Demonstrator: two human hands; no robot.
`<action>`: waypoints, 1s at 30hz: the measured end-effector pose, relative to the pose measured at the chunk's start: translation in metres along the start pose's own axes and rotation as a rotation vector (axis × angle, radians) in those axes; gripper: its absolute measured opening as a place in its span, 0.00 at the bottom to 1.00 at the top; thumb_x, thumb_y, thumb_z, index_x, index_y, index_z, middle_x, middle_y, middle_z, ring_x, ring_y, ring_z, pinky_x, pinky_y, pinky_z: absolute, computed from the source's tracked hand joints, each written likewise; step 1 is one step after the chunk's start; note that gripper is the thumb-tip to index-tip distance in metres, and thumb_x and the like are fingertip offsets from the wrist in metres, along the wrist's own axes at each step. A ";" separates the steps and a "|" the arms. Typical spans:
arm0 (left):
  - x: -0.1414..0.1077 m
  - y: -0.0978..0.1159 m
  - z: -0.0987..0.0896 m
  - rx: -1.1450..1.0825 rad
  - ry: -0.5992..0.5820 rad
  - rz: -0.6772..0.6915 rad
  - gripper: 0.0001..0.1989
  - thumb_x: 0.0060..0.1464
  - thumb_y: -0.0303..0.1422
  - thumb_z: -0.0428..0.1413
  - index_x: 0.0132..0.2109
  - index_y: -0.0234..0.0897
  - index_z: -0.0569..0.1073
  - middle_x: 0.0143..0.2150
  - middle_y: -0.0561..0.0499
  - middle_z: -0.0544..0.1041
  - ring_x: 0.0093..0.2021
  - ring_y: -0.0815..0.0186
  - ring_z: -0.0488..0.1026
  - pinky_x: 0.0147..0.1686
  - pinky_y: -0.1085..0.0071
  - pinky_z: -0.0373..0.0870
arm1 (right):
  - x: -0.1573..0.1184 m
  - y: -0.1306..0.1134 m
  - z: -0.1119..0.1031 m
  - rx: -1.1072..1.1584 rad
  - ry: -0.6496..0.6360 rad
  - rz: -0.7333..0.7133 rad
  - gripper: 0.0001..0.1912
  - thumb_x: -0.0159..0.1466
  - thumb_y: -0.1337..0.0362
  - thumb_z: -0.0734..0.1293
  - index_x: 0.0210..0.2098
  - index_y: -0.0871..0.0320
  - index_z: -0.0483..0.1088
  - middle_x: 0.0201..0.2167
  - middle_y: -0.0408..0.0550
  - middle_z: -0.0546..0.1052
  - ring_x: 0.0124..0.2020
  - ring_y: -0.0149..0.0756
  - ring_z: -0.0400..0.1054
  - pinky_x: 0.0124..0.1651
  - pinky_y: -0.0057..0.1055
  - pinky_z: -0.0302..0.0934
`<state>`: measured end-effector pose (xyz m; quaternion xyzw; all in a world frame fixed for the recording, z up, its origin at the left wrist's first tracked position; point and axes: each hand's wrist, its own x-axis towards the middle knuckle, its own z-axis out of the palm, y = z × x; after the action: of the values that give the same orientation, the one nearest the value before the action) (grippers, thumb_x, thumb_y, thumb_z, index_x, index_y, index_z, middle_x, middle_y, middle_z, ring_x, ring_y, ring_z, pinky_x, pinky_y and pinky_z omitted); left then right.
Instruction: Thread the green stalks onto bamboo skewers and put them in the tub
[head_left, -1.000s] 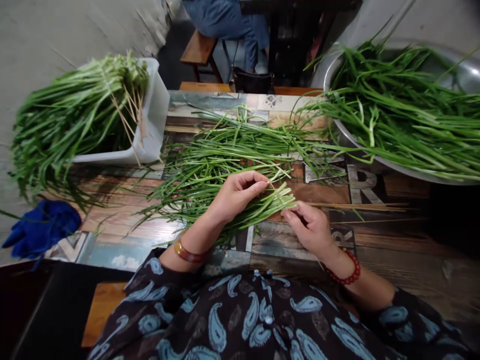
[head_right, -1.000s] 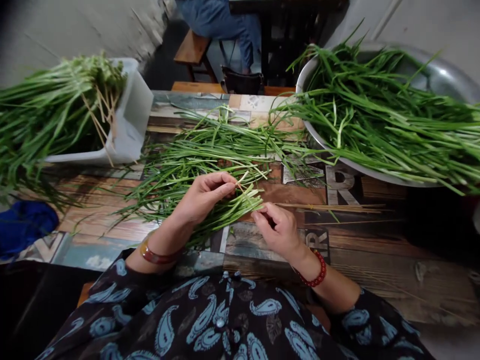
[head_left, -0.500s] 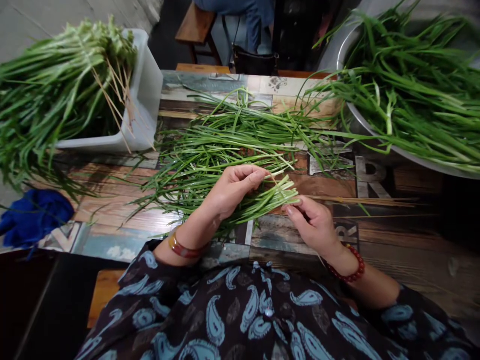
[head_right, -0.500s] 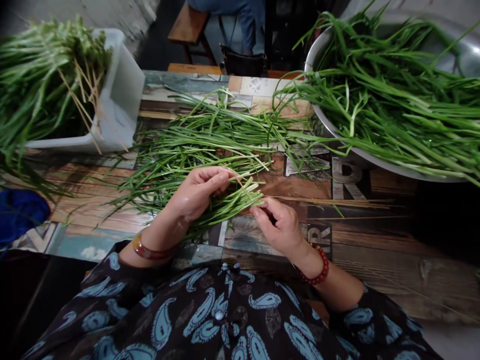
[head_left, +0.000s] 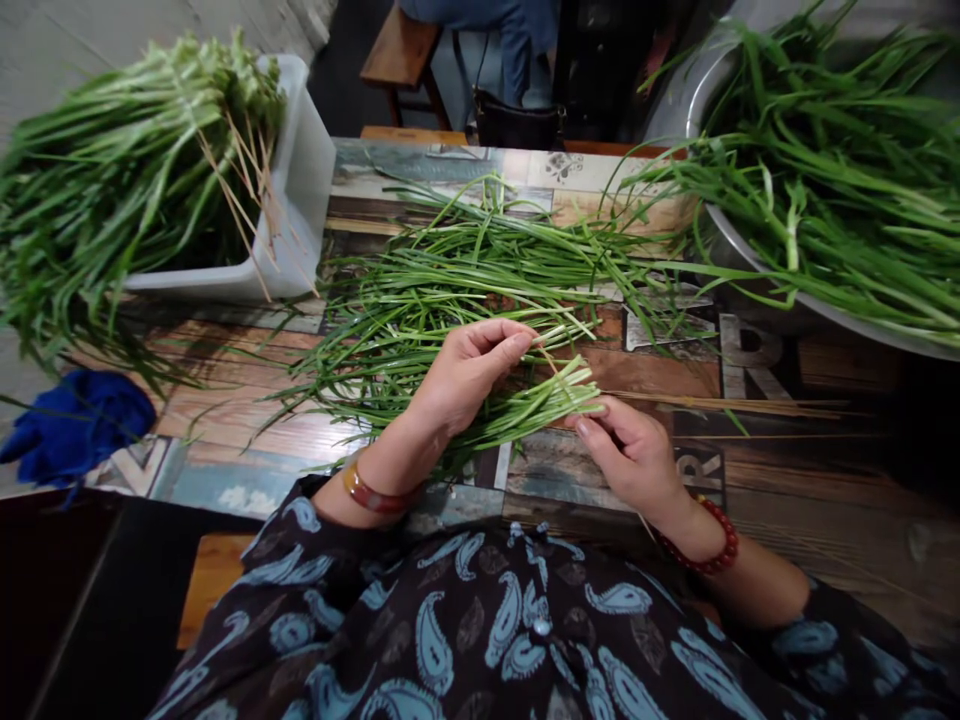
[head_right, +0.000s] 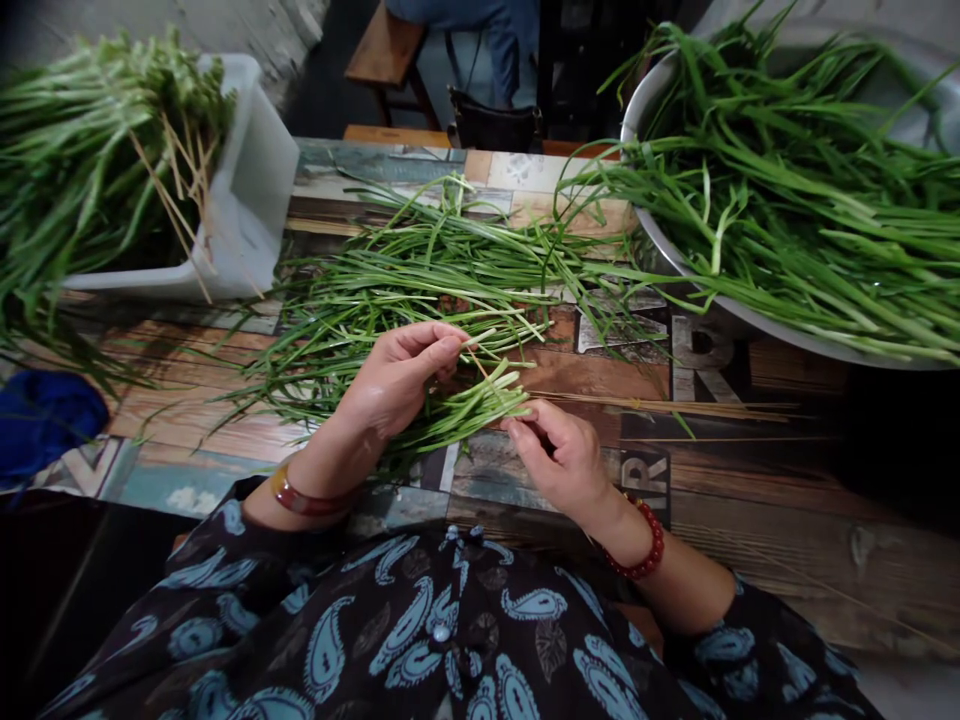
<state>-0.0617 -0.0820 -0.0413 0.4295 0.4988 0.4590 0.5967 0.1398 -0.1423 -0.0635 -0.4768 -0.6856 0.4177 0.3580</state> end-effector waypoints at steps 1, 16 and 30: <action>0.000 0.000 0.000 -0.003 0.002 -0.002 0.13 0.47 0.42 0.65 0.33 0.35 0.79 0.25 0.54 0.72 0.24 0.74 0.62 0.24 0.76 0.58 | 0.000 0.000 0.000 -0.004 0.004 0.003 0.09 0.67 0.64 0.62 0.35 0.56 0.73 0.28 0.45 0.78 0.28 0.32 0.71 0.32 0.27 0.63; -0.002 0.001 0.001 -0.006 0.002 0.049 0.11 0.45 0.39 0.67 0.34 0.36 0.81 0.32 0.51 0.78 0.31 0.70 0.70 0.32 0.74 0.66 | 0.000 0.000 0.002 0.017 0.018 0.017 0.08 0.66 0.64 0.62 0.36 0.56 0.74 0.28 0.45 0.79 0.28 0.33 0.72 0.32 0.27 0.64; -0.003 0.005 -0.001 0.406 0.037 0.378 0.05 0.54 0.32 0.60 0.35 0.36 0.80 0.27 0.52 0.72 0.29 0.70 0.66 0.33 0.71 0.62 | 0.000 0.002 0.003 0.030 0.019 0.052 0.09 0.66 0.63 0.62 0.35 0.57 0.73 0.24 0.43 0.75 0.24 0.30 0.66 0.29 0.26 0.60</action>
<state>-0.0637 -0.0843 -0.0362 0.6172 0.5023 0.4606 0.3932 0.1380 -0.1424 -0.0659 -0.4932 -0.6631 0.4325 0.3605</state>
